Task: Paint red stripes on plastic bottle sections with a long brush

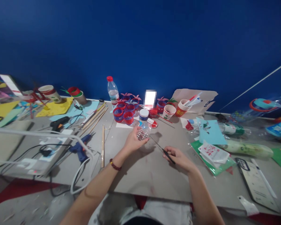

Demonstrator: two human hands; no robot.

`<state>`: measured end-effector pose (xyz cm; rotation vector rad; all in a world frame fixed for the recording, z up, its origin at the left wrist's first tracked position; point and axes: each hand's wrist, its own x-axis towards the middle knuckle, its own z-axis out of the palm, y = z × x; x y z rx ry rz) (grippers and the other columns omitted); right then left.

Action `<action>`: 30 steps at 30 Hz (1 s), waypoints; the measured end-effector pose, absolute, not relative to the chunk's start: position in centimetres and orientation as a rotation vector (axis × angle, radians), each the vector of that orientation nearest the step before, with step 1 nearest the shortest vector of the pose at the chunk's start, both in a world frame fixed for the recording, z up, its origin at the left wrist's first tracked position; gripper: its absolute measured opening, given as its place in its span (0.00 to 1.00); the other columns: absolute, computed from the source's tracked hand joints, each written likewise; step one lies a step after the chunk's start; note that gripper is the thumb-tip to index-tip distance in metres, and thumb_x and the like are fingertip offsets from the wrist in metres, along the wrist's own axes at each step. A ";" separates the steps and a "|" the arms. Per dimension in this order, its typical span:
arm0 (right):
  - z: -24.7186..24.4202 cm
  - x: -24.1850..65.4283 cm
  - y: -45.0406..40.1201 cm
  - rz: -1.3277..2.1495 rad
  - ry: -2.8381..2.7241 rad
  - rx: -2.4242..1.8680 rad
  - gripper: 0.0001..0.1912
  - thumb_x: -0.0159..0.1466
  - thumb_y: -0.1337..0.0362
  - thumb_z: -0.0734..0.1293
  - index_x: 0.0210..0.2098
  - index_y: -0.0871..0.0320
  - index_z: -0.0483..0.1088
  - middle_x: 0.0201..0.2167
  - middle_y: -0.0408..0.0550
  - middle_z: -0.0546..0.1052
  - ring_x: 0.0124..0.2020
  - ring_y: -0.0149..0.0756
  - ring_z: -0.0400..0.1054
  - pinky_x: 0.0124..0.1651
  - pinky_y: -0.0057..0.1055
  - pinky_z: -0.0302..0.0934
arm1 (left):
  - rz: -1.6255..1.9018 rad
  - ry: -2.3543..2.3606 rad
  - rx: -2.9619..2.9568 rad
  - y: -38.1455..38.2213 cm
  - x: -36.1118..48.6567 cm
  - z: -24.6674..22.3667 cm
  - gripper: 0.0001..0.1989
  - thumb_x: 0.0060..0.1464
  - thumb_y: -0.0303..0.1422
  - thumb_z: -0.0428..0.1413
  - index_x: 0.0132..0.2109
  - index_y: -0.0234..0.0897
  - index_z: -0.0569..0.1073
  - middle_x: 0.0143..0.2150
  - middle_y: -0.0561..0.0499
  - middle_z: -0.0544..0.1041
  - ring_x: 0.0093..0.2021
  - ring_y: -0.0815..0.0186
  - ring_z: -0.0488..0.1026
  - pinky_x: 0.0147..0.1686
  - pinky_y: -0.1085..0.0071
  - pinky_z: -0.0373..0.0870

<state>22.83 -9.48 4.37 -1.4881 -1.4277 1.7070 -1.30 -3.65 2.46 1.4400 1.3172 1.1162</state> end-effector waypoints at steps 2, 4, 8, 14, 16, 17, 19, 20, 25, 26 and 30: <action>4.3 22.8 -9.5 1.739 -1.393 -1.485 0.28 0.50 0.40 0.73 0.28 0.55 0.62 0.17 0.31 0.56 0.17 0.21 0.46 0.19 0.22 0.43 | 1.086 1.370 1.510 -3.7 -1.3 2.7 0.27 0.41 0.41 0.68 0.47 0.41 0.67 0.39 0.49 0.77 0.38 0.58 0.75 0.41 0.62 0.71; 4.2 22.7 -9.4 1.769 -1.368 -1.468 0.28 0.48 0.40 0.75 0.27 0.55 0.61 0.17 0.31 0.55 0.16 0.21 0.46 0.18 0.22 0.42 | 1.060 1.396 1.543 -3.8 -1.3 3.0 0.26 0.42 0.40 0.68 0.46 0.42 0.67 0.38 0.50 0.78 0.37 0.58 0.76 0.41 0.62 0.71; 3.8 22.6 -9.3 1.800 -1.352 -1.440 0.28 0.48 0.42 0.76 0.26 0.55 0.61 0.15 0.30 0.54 0.14 0.20 0.45 0.17 0.22 0.39 | 1.019 1.413 1.552 -4.0 -1.3 3.2 0.25 0.43 0.40 0.66 0.46 0.41 0.66 0.37 0.50 0.78 0.36 0.58 0.75 0.38 0.64 0.70; 3.7 22.5 -9.0 1.720 -1.399 -1.527 0.29 0.45 0.43 0.77 0.24 0.55 0.59 0.13 0.30 0.55 0.15 0.21 0.47 0.18 0.22 0.39 | 1.000 1.484 1.563 -4.1 -1.5 3.3 0.26 0.39 0.37 0.67 0.46 0.42 0.68 0.36 0.50 0.78 0.35 0.58 0.75 0.39 0.63 0.69; 3.7 22.4 -9.0 1.714 -1.406 -1.535 0.29 0.44 0.43 0.77 0.23 0.55 0.59 0.13 0.31 0.56 0.15 0.21 0.48 0.18 0.22 0.40 | 1.008 1.475 1.541 -4.0 -1.4 3.3 0.26 0.39 0.37 0.68 0.45 0.42 0.68 0.35 0.51 0.78 0.35 0.59 0.75 0.39 0.64 0.69; 3.7 22.4 -9.0 1.716 -1.396 -1.530 0.29 0.45 0.43 0.77 0.23 0.55 0.60 0.13 0.31 0.56 0.15 0.21 0.47 0.18 0.23 0.40 | 1.009 1.460 1.528 -4.0 -1.3 3.3 0.25 0.39 0.37 0.67 0.45 0.42 0.68 0.35 0.51 0.78 0.35 0.59 0.75 0.39 0.64 0.69; 3.7 22.2 -9.1 1.732 -1.358 -1.507 0.28 0.46 0.44 0.77 0.24 0.55 0.60 0.14 0.30 0.55 0.14 0.21 0.45 0.18 0.23 0.39 | 1.014 1.418 1.496 -3.8 -1.2 3.2 0.25 0.40 0.37 0.67 0.45 0.41 0.67 0.37 0.50 0.78 0.35 0.59 0.75 0.39 0.64 0.70; 3.8 22.1 -9.2 1.740 -1.339 -1.496 0.27 0.47 0.44 0.76 0.25 0.55 0.60 0.14 0.30 0.54 0.14 0.20 0.44 0.18 0.23 0.38 | 1.020 1.394 1.475 -3.8 -1.1 3.1 0.24 0.41 0.37 0.67 0.45 0.41 0.67 0.37 0.49 0.78 0.35 0.59 0.75 0.39 0.63 0.70; 4.4 21.7 -9.4 1.738 -1.309 -1.500 0.27 0.46 0.44 0.77 0.24 0.55 0.60 0.15 0.31 0.55 0.16 0.21 0.44 0.18 0.22 0.39 | 1.065 1.307 1.388 -3.7 -0.9 3.0 0.22 0.40 0.35 0.67 0.42 0.41 0.67 0.34 0.51 0.77 0.33 0.61 0.74 0.37 0.64 0.69; 4.4 21.7 -9.4 1.735 -1.313 -1.503 0.28 0.46 0.44 0.77 0.24 0.55 0.61 0.15 0.31 0.54 0.16 0.21 0.44 0.18 0.22 0.39 | 1.072 1.292 1.376 -3.7 -0.9 2.9 0.22 0.39 0.34 0.67 0.41 0.41 0.67 0.33 0.51 0.77 0.33 0.61 0.74 0.37 0.64 0.69; 4.0 22.0 -9.2 1.716 -1.345 -1.545 0.28 0.44 0.43 0.77 0.22 0.55 0.61 0.12 0.31 0.54 0.14 0.21 0.45 0.17 0.23 0.37 | 1.070 1.304 1.372 -3.6 -1.1 2.1 0.23 0.40 0.35 0.68 0.42 0.41 0.67 0.33 0.51 0.77 0.33 0.61 0.74 0.37 0.65 0.70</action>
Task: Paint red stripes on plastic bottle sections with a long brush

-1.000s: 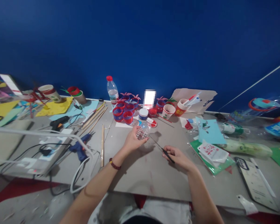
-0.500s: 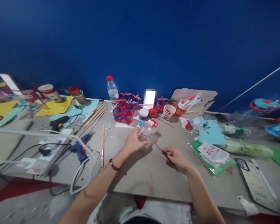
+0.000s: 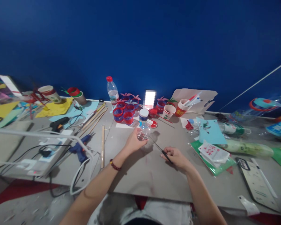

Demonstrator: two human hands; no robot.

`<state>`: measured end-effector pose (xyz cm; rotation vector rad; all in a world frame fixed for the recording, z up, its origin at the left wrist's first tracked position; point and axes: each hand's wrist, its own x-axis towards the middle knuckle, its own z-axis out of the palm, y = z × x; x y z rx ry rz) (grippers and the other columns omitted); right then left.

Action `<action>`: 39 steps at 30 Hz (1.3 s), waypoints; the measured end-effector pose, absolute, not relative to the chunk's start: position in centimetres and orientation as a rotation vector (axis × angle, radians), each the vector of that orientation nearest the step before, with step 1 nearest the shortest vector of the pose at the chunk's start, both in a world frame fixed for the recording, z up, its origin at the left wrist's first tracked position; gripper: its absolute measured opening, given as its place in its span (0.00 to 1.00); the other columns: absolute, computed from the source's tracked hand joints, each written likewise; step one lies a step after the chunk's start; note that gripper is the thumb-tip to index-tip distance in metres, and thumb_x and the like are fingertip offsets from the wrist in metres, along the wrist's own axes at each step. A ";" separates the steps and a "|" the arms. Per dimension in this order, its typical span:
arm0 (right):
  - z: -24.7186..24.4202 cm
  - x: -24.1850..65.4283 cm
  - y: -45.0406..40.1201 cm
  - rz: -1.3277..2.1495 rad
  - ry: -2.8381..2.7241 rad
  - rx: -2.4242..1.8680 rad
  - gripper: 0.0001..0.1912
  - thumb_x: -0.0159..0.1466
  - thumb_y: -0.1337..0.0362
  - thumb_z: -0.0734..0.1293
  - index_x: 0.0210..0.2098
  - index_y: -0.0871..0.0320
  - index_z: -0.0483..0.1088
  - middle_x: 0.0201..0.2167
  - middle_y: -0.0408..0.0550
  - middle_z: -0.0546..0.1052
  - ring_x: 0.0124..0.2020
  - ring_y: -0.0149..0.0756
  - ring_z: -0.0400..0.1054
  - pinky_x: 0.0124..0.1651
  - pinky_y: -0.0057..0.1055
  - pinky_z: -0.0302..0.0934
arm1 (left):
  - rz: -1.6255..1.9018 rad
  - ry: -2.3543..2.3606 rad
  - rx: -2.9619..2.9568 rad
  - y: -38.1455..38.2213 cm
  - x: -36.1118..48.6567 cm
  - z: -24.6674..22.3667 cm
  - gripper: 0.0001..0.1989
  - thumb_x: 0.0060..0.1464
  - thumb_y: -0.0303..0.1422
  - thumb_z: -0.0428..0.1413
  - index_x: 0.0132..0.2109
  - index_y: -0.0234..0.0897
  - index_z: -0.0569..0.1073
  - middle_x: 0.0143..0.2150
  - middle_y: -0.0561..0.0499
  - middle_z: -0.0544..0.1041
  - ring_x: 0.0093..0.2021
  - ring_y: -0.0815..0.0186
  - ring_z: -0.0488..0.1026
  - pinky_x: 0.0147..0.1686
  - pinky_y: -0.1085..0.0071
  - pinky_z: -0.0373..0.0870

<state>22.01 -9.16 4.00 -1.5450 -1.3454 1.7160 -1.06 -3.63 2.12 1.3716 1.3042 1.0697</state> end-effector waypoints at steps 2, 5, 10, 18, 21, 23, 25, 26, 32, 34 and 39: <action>3.7 22.2 -9.1 1.698 -1.353 -1.564 0.28 0.44 0.43 0.77 0.21 0.55 0.60 0.11 0.30 0.54 0.14 0.20 0.44 0.17 0.23 0.38 | 1.046 1.345 1.394 -3.6 -1.2 1.9 0.24 0.40 0.36 0.68 0.43 0.41 0.67 0.35 0.51 0.78 0.34 0.61 0.75 0.38 0.65 0.70; 3.4 22.3 -9.1 1.670 -1.368 -1.577 0.28 0.46 0.43 0.77 0.21 0.55 0.60 0.11 0.30 0.54 0.14 0.20 0.45 0.17 0.23 0.39 | 1.041 1.392 1.415 -3.5 -1.3 2.0 0.26 0.39 0.37 0.68 0.45 0.41 0.67 0.35 0.51 0.77 0.35 0.61 0.75 0.39 0.64 0.70; 3.5 22.1 -9.2 1.635 -1.394 -1.603 0.26 0.48 0.44 0.75 0.24 0.56 0.61 0.13 0.32 0.57 0.14 0.22 0.47 0.17 0.23 0.38 | 1.081 1.374 1.361 -3.4 -1.2 2.6 0.29 0.38 0.39 0.69 0.47 0.41 0.67 0.37 0.50 0.76 0.34 0.61 0.74 0.39 0.63 0.71; 4.5 21.9 -9.4 1.641 -1.333 -1.538 0.26 0.49 0.44 0.75 0.25 0.55 0.60 0.15 0.30 0.52 0.16 0.22 0.44 0.19 0.23 0.39 | 1.006 1.102 1.156 -3.1 -1.6 3.6 0.26 0.42 0.43 0.67 0.47 0.38 0.71 0.40 0.49 0.76 0.37 0.63 0.74 0.38 0.65 0.74; 4.3 21.9 -9.4 1.658 -1.334 -1.521 0.25 0.49 0.45 0.74 0.25 0.55 0.60 0.15 0.31 0.52 0.17 0.22 0.44 0.19 0.23 0.39 | 1.008 1.093 1.204 -3.1 -1.9 3.9 0.25 0.43 0.42 0.67 0.47 0.38 0.73 0.40 0.48 0.77 0.38 0.61 0.75 0.39 0.65 0.74; 4.2 21.9 -9.4 1.649 -1.356 -1.532 0.24 0.50 0.45 0.74 0.25 0.55 0.61 0.15 0.31 0.53 0.16 0.23 0.45 0.19 0.24 0.38 | 1.029 1.102 1.229 -3.0 -1.9 3.7 0.26 0.42 0.42 0.67 0.48 0.39 0.73 0.39 0.48 0.77 0.38 0.60 0.75 0.39 0.64 0.74; 4.1 21.9 -9.4 1.618 -1.392 -1.568 0.23 0.51 0.45 0.73 0.26 0.55 0.61 0.15 0.31 0.55 0.16 0.23 0.47 0.18 0.24 0.38 | 1.058 1.126 1.233 -3.0 -1.9 3.3 0.30 0.40 0.41 0.68 0.51 0.39 0.72 0.41 0.47 0.77 0.38 0.60 0.75 0.39 0.63 0.74; 4.1 21.9 -9.4 1.600 -1.411 -1.589 0.23 0.52 0.45 0.73 0.26 0.55 0.61 0.15 0.32 0.55 0.16 0.23 0.48 0.18 0.24 0.38 | 1.066 1.136 1.237 -2.9 -1.9 3.1 0.32 0.39 0.40 0.68 0.53 0.39 0.71 0.42 0.47 0.77 0.37 0.60 0.75 0.39 0.63 0.74; 4.0 21.9 -9.3 1.541 -1.492 -1.640 0.22 0.54 0.45 0.70 0.26 0.54 0.60 0.15 0.32 0.57 0.15 0.23 0.48 0.18 0.24 0.40 | 1.082 1.236 1.496 -2.8 -2.1 2.4 0.26 0.43 0.37 0.66 0.51 0.40 0.72 0.41 0.47 0.78 0.41 0.57 0.75 0.45 0.60 0.73; 3.9 21.9 -9.3 1.526 -1.522 -1.654 0.21 0.54 0.45 0.70 0.25 0.54 0.60 0.15 0.33 0.58 0.15 0.23 0.49 0.18 0.24 0.41 | 1.044 1.279 1.609 -2.9 -2.2 2.7 0.24 0.44 0.37 0.64 0.50 0.39 0.73 0.40 0.48 0.79 0.41 0.57 0.75 0.45 0.60 0.74; 4.0 21.8 -9.4 1.436 -1.611 -1.714 0.19 0.56 0.47 0.68 0.26 0.55 0.62 0.16 0.35 0.61 0.15 0.24 0.51 0.18 0.24 0.44 | 0.983 1.353 1.733 -3.2 -2.1 3.6 0.23 0.44 0.37 0.63 0.49 0.36 0.74 0.39 0.48 0.80 0.39 0.58 0.77 0.42 0.63 0.75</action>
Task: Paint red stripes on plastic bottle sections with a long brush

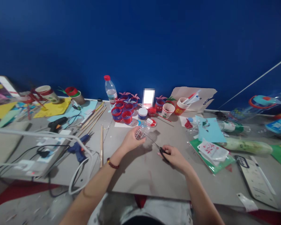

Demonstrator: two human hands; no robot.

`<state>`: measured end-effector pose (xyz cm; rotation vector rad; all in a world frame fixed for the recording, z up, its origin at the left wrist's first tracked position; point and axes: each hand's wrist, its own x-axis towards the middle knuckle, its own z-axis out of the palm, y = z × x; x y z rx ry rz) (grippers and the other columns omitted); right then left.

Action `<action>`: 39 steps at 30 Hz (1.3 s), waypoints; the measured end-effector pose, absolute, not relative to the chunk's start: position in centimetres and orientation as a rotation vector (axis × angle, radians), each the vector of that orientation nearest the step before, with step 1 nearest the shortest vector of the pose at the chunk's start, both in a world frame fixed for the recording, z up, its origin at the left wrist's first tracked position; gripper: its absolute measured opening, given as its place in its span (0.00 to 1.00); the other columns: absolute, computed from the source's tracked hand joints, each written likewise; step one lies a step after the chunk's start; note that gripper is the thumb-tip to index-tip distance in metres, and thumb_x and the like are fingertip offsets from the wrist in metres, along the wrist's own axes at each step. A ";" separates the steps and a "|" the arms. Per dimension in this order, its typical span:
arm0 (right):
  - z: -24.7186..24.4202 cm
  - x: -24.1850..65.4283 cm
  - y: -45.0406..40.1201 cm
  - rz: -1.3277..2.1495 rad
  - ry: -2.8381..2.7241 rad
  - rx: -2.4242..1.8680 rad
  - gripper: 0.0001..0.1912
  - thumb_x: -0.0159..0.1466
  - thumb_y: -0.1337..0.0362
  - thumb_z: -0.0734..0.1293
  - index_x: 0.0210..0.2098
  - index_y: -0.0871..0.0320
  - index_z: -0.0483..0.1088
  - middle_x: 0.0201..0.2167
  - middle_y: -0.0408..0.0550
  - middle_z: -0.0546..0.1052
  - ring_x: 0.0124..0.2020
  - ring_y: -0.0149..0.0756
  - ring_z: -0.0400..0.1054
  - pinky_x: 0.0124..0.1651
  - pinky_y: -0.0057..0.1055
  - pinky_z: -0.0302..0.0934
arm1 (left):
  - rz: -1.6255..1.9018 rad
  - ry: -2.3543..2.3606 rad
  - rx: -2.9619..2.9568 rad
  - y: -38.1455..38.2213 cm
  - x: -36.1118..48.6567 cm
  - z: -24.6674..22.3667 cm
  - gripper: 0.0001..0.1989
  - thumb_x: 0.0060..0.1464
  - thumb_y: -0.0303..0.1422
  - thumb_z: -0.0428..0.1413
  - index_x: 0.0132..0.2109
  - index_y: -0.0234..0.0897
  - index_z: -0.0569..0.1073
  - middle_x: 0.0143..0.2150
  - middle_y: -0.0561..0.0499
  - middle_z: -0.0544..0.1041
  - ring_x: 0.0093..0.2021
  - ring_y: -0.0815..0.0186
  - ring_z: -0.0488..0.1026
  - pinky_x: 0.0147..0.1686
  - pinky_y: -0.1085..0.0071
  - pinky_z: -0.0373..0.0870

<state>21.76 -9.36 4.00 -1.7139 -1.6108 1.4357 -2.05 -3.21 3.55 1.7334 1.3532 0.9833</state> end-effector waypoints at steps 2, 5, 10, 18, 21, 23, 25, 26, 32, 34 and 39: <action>4.2 21.6 -9.4 1.404 -1.629 -1.717 0.19 0.56 0.47 0.67 0.26 0.55 0.62 0.17 0.36 0.62 0.16 0.24 0.52 0.19 0.24 0.45 | 1.000 1.392 1.749 -3.3 -1.9 3.6 0.27 0.43 0.38 0.64 0.51 0.36 0.73 0.41 0.46 0.80 0.40 0.57 0.78 0.43 0.61 0.76; 4.3 21.5 -9.4 1.406 -1.616 -1.709 0.19 0.56 0.46 0.67 0.26 0.55 0.62 0.18 0.36 0.61 0.17 0.24 0.52 0.19 0.24 0.45 | 1.017 1.432 1.741 -3.3 -1.7 3.4 0.30 0.42 0.39 0.65 0.54 0.36 0.72 0.44 0.44 0.81 0.43 0.56 0.78 0.46 0.60 0.76; 4.2 21.6 -9.4 1.489 -1.559 -1.684 0.21 0.55 0.44 0.68 0.27 0.55 0.61 0.17 0.34 0.60 0.16 0.24 0.50 0.18 0.24 0.43 | 0.984 1.461 1.745 -3.5 -1.8 3.3 0.33 0.44 0.39 0.65 0.57 0.34 0.70 0.45 0.45 0.80 0.44 0.56 0.78 0.47 0.61 0.75; 4.0 21.8 -9.3 1.441 -1.585 -1.702 0.21 0.55 0.45 0.68 0.25 0.55 0.61 0.16 0.36 0.60 0.17 0.25 0.51 0.19 0.24 0.44 | 0.963 1.459 1.799 -3.5 -1.9 3.9 0.33 0.44 0.38 0.64 0.58 0.34 0.70 0.46 0.45 0.80 0.44 0.56 0.78 0.47 0.61 0.75; 3.7 22.0 -9.3 1.491 -1.565 -1.676 0.21 0.55 0.44 0.68 0.25 0.55 0.61 0.16 0.35 0.59 0.16 0.25 0.51 0.19 0.25 0.43 | 0.966 1.419 1.805 -3.5 -2.0 3.7 0.34 0.43 0.38 0.64 0.58 0.34 0.70 0.47 0.45 0.80 0.44 0.57 0.78 0.47 0.62 0.75; 3.6 22.0 -9.3 1.492 -1.569 -1.657 0.21 0.54 0.45 0.69 0.25 0.55 0.62 0.15 0.35 0.59 0.16 0.25 0.51 0.19 0.25 0.43 | 0.955 1.405 1.804 -3.4 -2.0 3.7 0.34 0.43 0.38 0.64 0.59 0.33 0.70 0.46 0.45 0.80 0.44 0.57 0.78 0.47 0.63 0.75; 3.5 22.0 -9.4 1.484 -1.569 -1.656 0.21 0.54 0.45 0.69 0.25 0.55 0.61 0.15 0.35 0.60 0.17 0.25 0.51 0.19 0.25 0.42 | 0.949 1.408 1.804 -3.4 -2.1 3.8 0.35 0.43 0.37 0.64 0.59 0.33 0.70 0.47 0.44 0.80 0.45 0.57 0.78 0.47 0.62 0.75; 3.5 22.0 -9.4 1.483 -1.567 -1.658 0.21 0.54 0.45 0.69 0.25 0.55 0.61 0.16 0.35 0.60 0.17 0.25 0.51 0.19 0.25 0.43 | 0.945 1.411 1.805 -3.4 -2.1 3.8 0.34 0.42 0.37 0.64 0.59 0.33 0.70 0.47 0.44 0.80 0.45 0.56 0.78 0.47 0.62 0.75; 2.7 22.2 -9.2 1.487 -1.571 -1.647 0.21 0.54 0.45 0.69 0.25 0.55 0.62 0.16 0.36 0.61 0.17 0.25 0.52 0.20 0.24 0.44 | 0.936 1.384 1.801 -3.3 -2.3 4.2 0.35 0.41 0.37 0.65 0.58 0.33 0.71 0.44 0.45 0.80 0.41 0.58 0.78 0.45 0.63 0.76; 2.5 22.3 -9.1 1.502 -1.555 -1.647 0.21 0.53 0.45 0.70 0.25 0.55 0.62 0.16 0.36 0.61 0.17 0.24 0.52 0.20 0.24 0.44 | 0.954 1.358 1.805 -3.3 -2.4 4.1 0.34 0.42 0.37 0.65 0.58 0.33 0.71 0.43 0.45 0.80 0.41 0.59 0.78 0.45 0.63 0.75; 3.0 22.1 -9.1 1.559 -1.472 -1.607 0.22 0.50 0.45 0.72 0.24 0.56 0.62 0.15 0.34 0.59 0.16 0.23 0.50 0.19 0.24 0.42 | 0.976 1.308 1.780 -3.1 -2.5 3.8 0.29 0.43 0.35 0.64 0.54 0.34 0.73 0.41 0.49 0.80 0.39 0.61 0.77 0.43 0.66 0.75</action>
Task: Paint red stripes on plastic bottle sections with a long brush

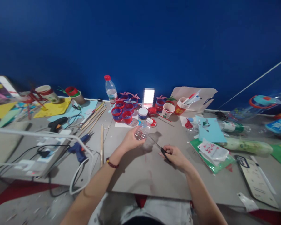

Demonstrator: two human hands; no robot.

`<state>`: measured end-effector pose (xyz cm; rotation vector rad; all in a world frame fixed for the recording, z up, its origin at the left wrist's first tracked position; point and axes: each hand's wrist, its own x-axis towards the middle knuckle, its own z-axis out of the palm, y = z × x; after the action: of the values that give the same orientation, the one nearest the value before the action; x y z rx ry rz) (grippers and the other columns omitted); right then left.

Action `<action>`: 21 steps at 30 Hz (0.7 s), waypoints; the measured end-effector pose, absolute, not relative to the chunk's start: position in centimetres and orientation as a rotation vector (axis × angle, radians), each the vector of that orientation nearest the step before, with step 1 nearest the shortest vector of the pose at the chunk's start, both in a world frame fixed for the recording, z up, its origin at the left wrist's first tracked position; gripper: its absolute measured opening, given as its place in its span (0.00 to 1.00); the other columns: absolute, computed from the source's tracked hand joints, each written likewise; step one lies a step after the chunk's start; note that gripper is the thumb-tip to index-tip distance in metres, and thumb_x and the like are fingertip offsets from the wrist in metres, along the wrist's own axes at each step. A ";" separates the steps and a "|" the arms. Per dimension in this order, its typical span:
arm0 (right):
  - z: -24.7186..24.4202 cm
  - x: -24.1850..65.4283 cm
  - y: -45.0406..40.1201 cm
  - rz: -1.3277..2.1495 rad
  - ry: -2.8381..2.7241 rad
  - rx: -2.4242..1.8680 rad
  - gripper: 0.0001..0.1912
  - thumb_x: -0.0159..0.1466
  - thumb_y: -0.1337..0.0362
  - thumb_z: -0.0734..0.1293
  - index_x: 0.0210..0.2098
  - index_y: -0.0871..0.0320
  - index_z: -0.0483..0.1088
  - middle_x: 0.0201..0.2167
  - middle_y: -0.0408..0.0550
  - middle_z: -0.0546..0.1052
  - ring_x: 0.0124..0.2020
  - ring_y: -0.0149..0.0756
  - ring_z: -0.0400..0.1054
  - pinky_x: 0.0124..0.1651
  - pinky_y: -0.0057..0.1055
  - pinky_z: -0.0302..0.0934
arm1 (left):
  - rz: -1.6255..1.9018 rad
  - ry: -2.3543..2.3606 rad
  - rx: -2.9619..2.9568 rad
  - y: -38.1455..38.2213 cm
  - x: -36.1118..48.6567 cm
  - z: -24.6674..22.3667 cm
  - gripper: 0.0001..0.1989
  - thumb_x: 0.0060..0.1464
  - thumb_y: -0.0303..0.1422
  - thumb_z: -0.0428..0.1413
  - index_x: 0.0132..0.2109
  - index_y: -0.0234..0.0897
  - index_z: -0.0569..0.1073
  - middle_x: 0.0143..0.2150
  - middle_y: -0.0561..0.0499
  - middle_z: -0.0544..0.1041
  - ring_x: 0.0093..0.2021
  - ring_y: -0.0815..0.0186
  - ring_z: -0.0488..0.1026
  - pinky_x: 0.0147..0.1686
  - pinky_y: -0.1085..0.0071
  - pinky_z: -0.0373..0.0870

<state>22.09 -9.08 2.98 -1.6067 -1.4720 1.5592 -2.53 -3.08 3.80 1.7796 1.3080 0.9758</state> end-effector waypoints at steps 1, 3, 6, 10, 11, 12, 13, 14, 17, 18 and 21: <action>3.1 22.1 -9.1 1.572 -1.458 -1.601 0.22 0.50 0.45 0.72 0.24 0.55 0.62 0.14 0.33 0.58 0.16 0.23 0.49 0.19 0.24 0.42 | 0.971 1.302 1.771 -3.0 -2.6 3.8 0.28 0.43 0.35 0.63 0.53 0.35 0.74 0.41 0.49 0.80 0.39 0.61 0.77 0.43 0.66 0.75; 3.1 22.2 -9.1 1.590 -1.448 -1.597 0.23 0.50 0.45 0.72 0.24 0.55 0.61 0.13 0.32 0.57 0.15 0.23 0.48 0.18 0.24 0.40 | 0.959 1.294 1.762 -3.0 -2.6 3.8 0.27 0.43 0.35 0.63 0.53 0.35 0.74 0.42 0.49 0.81 0.41 0.60 0.77 0.44 0.66 0.75; 2.6 22.3 -9.1 1.575 -1.471 -1.606 0.22 0.51 0.46 0.71 0.23 0.55 0.61 0.13 0.33 0.57 0.14 0.23 0.48 0.18 0.24 0.40 | 0.923 1.317 1.778 -3.1 -2.6 4.0 0.28 0.43 0.36 0.63 0.54 0.36 0.73 0.45 0.47 0.81 0.44 0.57 0.77 0.46 0.64 0.74; 2.0 22.0 -9.0 1.460 -1.536 -1.730 0.22 0.52 0.46 0.71 0.20 0.55 0.60 0.12 0.34 0.59 0.14 0.23 0.49 0.17 0.24 0.41 | 0.801 1.458 1.908 -3.5 -2.4 4.2 0.30 0.42 0.36 0.64 0.55 0.38 0.73 0.46 0.46 0.80 0.44 0.54 0.78 0.46 0.61 0.74; 2.0 21.9 -9.0 1.441 -1.538 -1.757 0.22 0.52 0.46 0.70 0.20 0.55 0.60 0.12 0.35 0.60 0.14 0.23 0.49 0.17 0.24 0.41 | 0.784 1.502 1.935 -3.6 -2.3 4.2 0.30 0.42 0.36 0.64 0.55 0.39 0.73 0.46 0.45 0.80 0.44 0.53 0.78 0.46 0.60 0.74; 2.1 21.8 -9.0 1.432 -1.532 -1.771 0.22 0.52 0.46 0.70 0.20 0.55 0.60 0.12 0.35 0.59 0.13 0.23 0.49 0.17 0.24 0.41 | 0.779 1.536 1.950 -3.7 -2.2 4.2 0.30 0.43 0.37 0.64 0.55 0.39 0.73 0.46 0.45 0.80 0.45 0.52 0.78 0.47 0.60 0.74; 2.2 21.6 -9.0 1.437 -1.519 -1.770 0.22 0.52 0.46 0.70 0.20 0.55 0.60 0.11 0.34 0.59 0.13 0.23 0.49 0.17 0.24 0.41 | 0.783 1.559 1.953 -3.7 -2.1 4.2 0.30 0.43 0.37 0.64 0.55 0.39 0.73 0.46 0.45 0.80 0.45 0.52 0.78 0.47 0.60 0.74; 2.3 21.5 -9.0 1.445 -1.505 -1.762 0.22 0.51 0.45 0.70 0.20 0.55 0.60 0.11 0.34 0.59 0.13 0.23 0.49 0.17 0.24 0.40 | 0.791 1.567 1.948 -3.7 -2.1 4.1 0.30 0.43 0.37 0.64 0.55 0.39 0.73 0.46 0.45 0.80 0.46 0.52 0.78 0.47 0.60 0.74; 2.6 21.4 -9.0 1.468 -1.492 -1.742 0.23 0.51 0.45 0.70 0.20 0.55 0.59 0.11 0.34 0.58 0.13 0.23 0.48 0.17 0.24 0.40 | 0.807 1.556 1.914 -3.6 -2.0 4.2 0.30 0.43 0.36 0.65 0.56 0.40 0.73 0.46 0.46 0.81 0.45 0.53 0.78 0.46 0.61 0.75; 2.5 21.4 -8.9 1.477 -1.491 -1.737 0.23 0.51 0.44 0.70 0.20 0.55 0.59 0.11 0.33 0.58 0.13 0.23 0.48 0.17 0.24 0.39 | 0.809 1.553 1.901 -3.6 -2.0 4.2 0.30 0.43 0.36 0.65 0.56 0.40 0.73 0.46 0.46 0.81 0.45 0.53 0.79 0.45 0.61 0.75; 2.3 21.5 -8.9 1.503 -1.484 -1.722 0.24 0.50 0.44 0.70 0.20 0.55 0.59 0.11 0.33 0.58 0.13 0.23 0.47 0.17 0.24 0.39 | 0.820 1.546 1.872 -3.6 -2.0 4.4 0.31 0.43 0.36 0.65 0.56 0.39 0.72 0.47 0.45 0.81 0.45 0.52 0.79 0.46 0.60 0.75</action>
<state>21.49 -8.92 2.29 -1.7221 -1.4837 1.5029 -2.02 -3.58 4.36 1.8717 1.5459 0.8204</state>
